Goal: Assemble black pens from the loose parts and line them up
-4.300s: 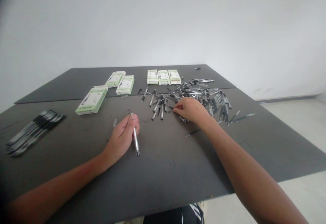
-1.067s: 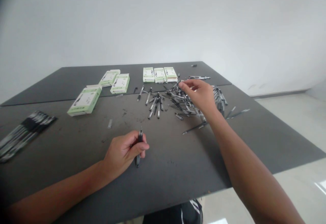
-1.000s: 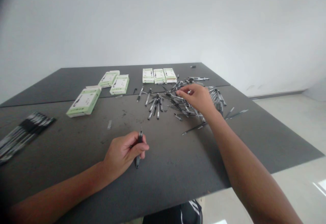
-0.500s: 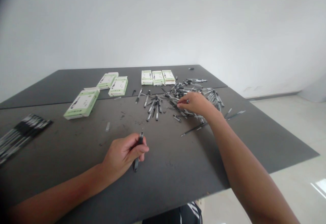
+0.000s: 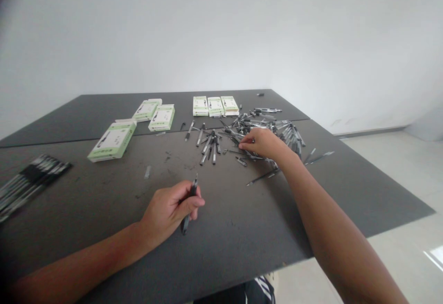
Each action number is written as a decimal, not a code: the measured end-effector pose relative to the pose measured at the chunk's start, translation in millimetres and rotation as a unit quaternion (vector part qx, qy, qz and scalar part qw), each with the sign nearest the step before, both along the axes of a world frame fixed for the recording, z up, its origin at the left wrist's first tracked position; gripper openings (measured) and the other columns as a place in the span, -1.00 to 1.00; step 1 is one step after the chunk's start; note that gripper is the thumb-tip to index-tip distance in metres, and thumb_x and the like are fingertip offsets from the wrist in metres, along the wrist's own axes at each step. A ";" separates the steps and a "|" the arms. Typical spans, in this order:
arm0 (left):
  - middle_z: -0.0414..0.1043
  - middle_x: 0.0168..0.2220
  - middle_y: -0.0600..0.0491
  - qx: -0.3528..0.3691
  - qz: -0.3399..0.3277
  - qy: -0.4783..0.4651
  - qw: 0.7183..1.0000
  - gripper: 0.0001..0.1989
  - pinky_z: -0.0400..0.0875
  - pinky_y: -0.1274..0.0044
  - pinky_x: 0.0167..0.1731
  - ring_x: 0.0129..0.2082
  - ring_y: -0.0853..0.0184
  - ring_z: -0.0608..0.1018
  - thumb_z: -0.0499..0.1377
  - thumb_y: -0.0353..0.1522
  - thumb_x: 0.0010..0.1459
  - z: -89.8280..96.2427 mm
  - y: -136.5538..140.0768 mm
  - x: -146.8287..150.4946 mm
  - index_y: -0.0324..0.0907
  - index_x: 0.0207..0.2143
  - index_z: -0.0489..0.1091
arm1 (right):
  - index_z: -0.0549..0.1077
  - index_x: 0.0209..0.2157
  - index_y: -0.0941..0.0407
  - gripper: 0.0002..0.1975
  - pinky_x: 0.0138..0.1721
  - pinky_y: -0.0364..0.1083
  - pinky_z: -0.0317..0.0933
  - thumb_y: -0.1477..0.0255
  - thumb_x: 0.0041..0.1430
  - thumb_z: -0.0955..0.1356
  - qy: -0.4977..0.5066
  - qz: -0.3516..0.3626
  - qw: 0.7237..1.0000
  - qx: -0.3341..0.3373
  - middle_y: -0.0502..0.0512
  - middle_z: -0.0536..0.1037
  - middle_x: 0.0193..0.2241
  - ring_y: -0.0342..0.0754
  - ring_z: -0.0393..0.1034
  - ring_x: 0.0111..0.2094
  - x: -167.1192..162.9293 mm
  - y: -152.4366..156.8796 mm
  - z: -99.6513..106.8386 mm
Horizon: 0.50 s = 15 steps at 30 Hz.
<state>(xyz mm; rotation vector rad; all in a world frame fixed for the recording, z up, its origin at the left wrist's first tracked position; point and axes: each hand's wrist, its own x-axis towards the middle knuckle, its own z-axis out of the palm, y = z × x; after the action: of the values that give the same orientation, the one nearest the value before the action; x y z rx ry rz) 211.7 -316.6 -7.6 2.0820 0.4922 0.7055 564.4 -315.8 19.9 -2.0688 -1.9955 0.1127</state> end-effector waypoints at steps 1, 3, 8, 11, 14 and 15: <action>0.53 -0.60 0.19 0.000 -0.002 -0.001 1.000 -0.49 0.37 0.64 -0.48 -0.60 0.44 0.56 0.15 0.09 0.44 -0.3 0.1 0.1 -0.16 -0.28 0.45 | 0.78 -0.13 0.02 -0.68 -0.22 -0.05 0.26 0.16 0.34 0.42 -0.001 -0.008 1.000 0.010 0.11 0.71 -0.27 0.03 0.52 -0.26 0.3 0.5 -0.6; 0.53 -0.59 0.19 0.000 -0.003 -0.003 1.000 -0.50 0.37 0.64 -0.48 -0.60 0.45 0.57 0.15 0.08 0.45 -0.8 0.1 0.2 -0.16 -0.28 0.45 | 0.76 -0.08 0.05 -0.62 -0.20 -0.04 0.25 0.13 0.39 0.37 -0.007 -0.026 0.999 0.032 0.14 0.71 -0.25 0.05 0.52 -0.23 0.6 1.7 -2.2; 0.53 -0.59 0.19 -0.008 -0.004 -0.005 1.000 -0.52 0.39 0.63 -0.46 -0.60 0.44 0.56 0.16 0.07 0.45 0.1 -0.7 -0.1 -0.15 -0.27 0.45 | 0.77 -0.09 0.06 -0.63 -0.25 -0.04 0.22 0.15 0.37 0.39 -0.021 -0.034 0.999 0.025 0.14 0.70 -0.30 0.04 0.51 -0.26 0.9 4.5 -8.7; 0.53 -0.59 0.20 -0.014 -0.003 -0.001 1.000 -0.52 0.39 0.63 -0.46 -0.60 0.44 0.56 0.16 0.07 0.45 1.4 -0.5 0.0 -0.15 -0.26 0.45 | 0.77 -0.09 0.04 -0.62 -0.26 -0.05 0.21 0.12 0.36 0.39 -0.020 -0.030 0.999 0.013 0.12 0.70 -0.30 0.03 0.51 -0.27 1.6 5.4 -11.3; 0.53 -0.59 0.20 -0.014 -0.002 0.005 1.000 -0.52 0.39 0.63 -0.46 -0.60 0.44 0.56 0.15 0.07 0.45 1.8 -0.1 -0.1 -0.15 -0.26 0.45 | 0.77 -0.12 0.06 -0.59 -0.26 -0.05 0.21 0.09 0.37 0.37 -0.019 -0.032 0.999 0.010 0.13 0.71 -0.28 0.04 0.53 -0.25 2.7 5.9 -12.1; 0.53 -0.59 0.20 -0.014 -0.002 0.006 1.000 -0.52 0.39 0.63 -0.46 -0.59 0.44 0.56 0.15 0.07 0.45 1.7 0.0 -0.2 -0.15 -0.26 0.45 | 0.77 -0.12 0.06 -0.57 -0.25 -0.05 0.22 0.08 0.38 0.36 -0.020 -0.034 0.999 0.010 0.14 0.71 -0.27 0.05 0.53 -0.24 2.9 6.1 -12.2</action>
<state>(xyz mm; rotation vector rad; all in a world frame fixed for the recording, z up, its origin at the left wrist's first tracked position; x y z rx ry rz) 211.5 -316.6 -5.8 2.0615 0.5029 0.6803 567.3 -309.7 7.7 -2.1389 -1.9390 0.0392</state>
